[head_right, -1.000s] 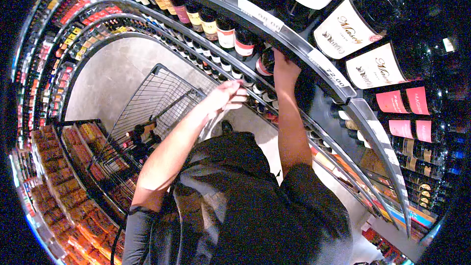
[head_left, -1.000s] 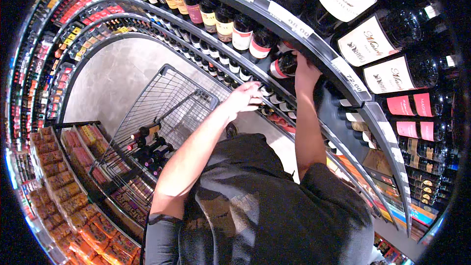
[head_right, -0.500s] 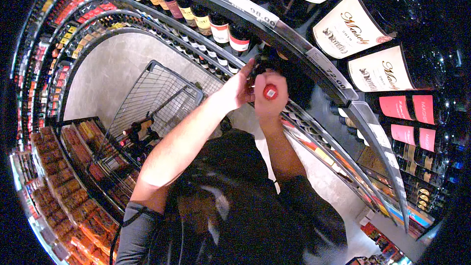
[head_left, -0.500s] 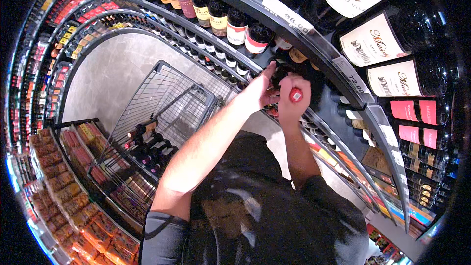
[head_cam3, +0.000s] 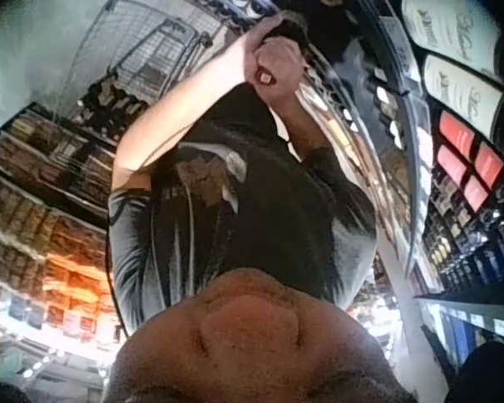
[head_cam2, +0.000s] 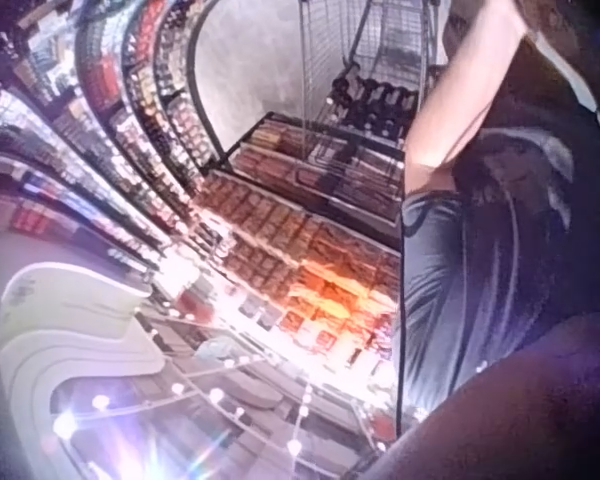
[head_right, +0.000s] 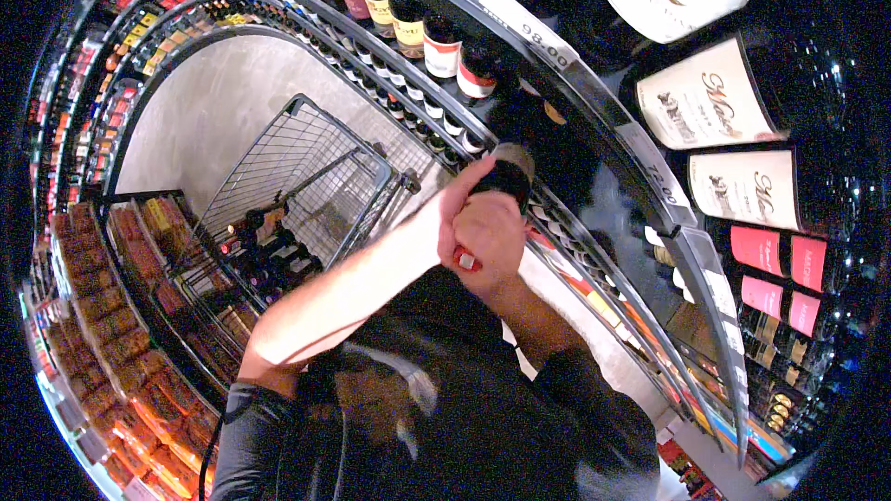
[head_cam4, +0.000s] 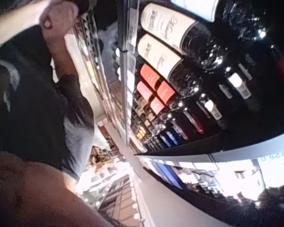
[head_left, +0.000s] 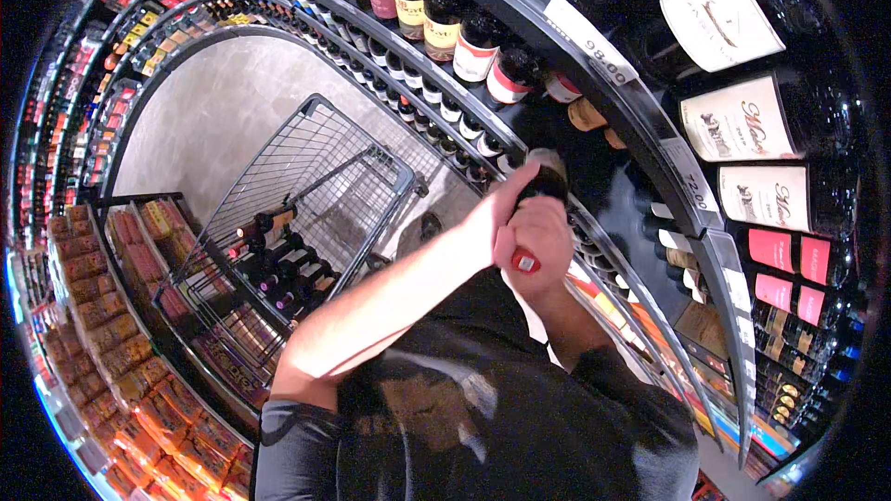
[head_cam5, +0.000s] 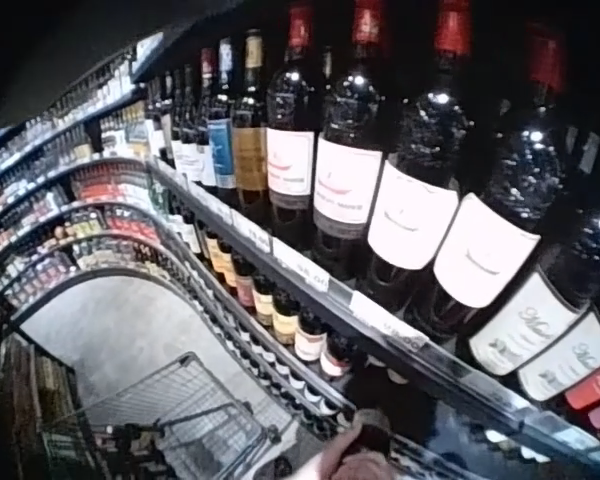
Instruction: Picking multiple wine bottles from a supermarket shelf and placing them into a shopping cart.
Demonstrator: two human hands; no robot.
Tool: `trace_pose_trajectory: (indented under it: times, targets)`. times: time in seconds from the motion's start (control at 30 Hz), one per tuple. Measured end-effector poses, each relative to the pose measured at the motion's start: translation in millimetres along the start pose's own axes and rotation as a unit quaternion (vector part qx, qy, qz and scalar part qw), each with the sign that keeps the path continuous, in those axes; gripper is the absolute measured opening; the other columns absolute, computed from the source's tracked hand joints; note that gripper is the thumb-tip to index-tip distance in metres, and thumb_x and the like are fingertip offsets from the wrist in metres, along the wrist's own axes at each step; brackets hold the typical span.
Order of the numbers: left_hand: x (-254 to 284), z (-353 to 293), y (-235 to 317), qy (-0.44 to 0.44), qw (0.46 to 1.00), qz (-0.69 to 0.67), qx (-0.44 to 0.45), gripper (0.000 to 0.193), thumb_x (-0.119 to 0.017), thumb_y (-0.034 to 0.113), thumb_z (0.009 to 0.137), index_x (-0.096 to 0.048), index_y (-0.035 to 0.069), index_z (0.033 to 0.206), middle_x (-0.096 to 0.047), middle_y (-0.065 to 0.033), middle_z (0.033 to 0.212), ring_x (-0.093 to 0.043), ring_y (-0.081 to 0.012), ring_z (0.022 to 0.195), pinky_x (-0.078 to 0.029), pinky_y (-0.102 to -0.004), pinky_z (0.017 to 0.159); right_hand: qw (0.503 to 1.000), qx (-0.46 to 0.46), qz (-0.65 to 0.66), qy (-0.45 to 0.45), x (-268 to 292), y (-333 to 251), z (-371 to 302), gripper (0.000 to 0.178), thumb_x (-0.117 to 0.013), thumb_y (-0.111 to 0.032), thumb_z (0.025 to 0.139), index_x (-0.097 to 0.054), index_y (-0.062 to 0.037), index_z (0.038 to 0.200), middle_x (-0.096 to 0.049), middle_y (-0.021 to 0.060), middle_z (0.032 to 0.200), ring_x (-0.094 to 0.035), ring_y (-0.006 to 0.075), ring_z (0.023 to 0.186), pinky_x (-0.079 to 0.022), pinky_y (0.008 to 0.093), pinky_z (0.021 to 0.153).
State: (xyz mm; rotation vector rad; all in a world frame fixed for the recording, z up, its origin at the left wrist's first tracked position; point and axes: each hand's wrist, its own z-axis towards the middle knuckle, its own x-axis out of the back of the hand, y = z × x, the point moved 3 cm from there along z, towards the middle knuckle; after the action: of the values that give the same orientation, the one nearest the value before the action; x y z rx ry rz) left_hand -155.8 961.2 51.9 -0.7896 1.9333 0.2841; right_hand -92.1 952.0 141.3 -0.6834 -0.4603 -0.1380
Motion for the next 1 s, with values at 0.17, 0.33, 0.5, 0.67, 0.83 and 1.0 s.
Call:
trace_pose_trajectory:
  times: [0.17,0.33,0.5,0.67,0.83,1.0]
  targets:
    - [7,-62,-6,-0.056,0.994,-0.078,-0.045,0.051,-0.062,0.058,0.088,-0.063,0.007,0.092,-0.059,-0.005,0.072,-0.057,-0.0163,0.061,-0.051,-0.0323,0.06,0.994,0.027,0.073,-0.072,-20,-20,-15,0.025,-0.078,-0.01,0.065,-0.057,-0.0074,0.078,-0.063,0.0069,0.083,-0.062,0.0293,0.077,-0.049,0.0428,0.073]
    - [33,-111,1,0.182,0.976,-0.1,-0.065,0.047,-0.065,0.054,0.086,-0.06,0.008,0.078,-0.052,-0.0018,0.061,-0.048,-0.0158,0.046,-0.046,-0.0342,0.044,0.971,0.01,0.144,-0.193,-63,-38,-15,0.03,-0.08,-0.019,0.068,-0.062,-0.0136,0.091,-0.062,0.0042,0.098,-0.062,0.027,0.094,-0.049,0.0441,0.083]
    - [89,-150,17,0.117,0.968,-0.083,-0.205,0.046,-0.059,0.051,0.089,-0.062,0.007,0.103,-0.065,-0.0096,0.086,-0.064,-0.0253,0.074,-0.057,-0.0396,0.073,0.964,0.043,0.086,-0.249,-95,-53,4,0.042,-0.08,-0.027,0.061,-0.064,-0.0121,0.097,-0.058,0.008,0.1,-0.059,0.0297,0.096,-0.05,0.0462,0.084]
    - [139,-192,33,0.169,0.935,-0.13,-0.284,0.046,-0.059,0.049,0.089,-0.06,0.009,0.111,-0.065,-0.0118,0.1,-0.064,-0.0283,0.09,-0.054,-0.0464,0.082,0.91,-0.022,0.001,-0.414,-148,-54,-7,0.054,-0.079,-0.026,0.067,-0.061,-0.0107,0.116,-0.054,0.009,0.093,-0.056,0.0298,0.087,-0.05,0.0427,0.072]
    - [229,-197,34,0.18,0.919,-0.135,-0.325,0.042,-0.058,0.046,0.091,-0.061,0.007,0.107,-0.066,-0.0123,0.095,-0.065,-0.0266,0.085,-0.055,-0.043,0.08,0.905,-0.037,0.04,-0.422,-204,-78,-20,0.047,-0.08,-0.027,0.074,-0.061,-0.006,0.111,-0.063,0.012,0.085,-0.064,0.0322,0.073,-0.051,0.0411,0.064]
    - [269,-220,40,0.195,0.872,-0.21,-0.398,0.034,-0.053,0.043,0.096,-0.061,0.009,0.097,-0.065,-0.0059,0.086,-0.064,-0.0212,0.079,-0.054,-0.0391,0.077,0.862,-0.034,0.004,-0.506,-278,-80,-47,0.039,-0.078,-0.034,0.079,-0.064,-0.0041,0.101,-0.068,0.0163,0.086,-0.068,0.0351,0.078,-0.053,0.0427,0.067]
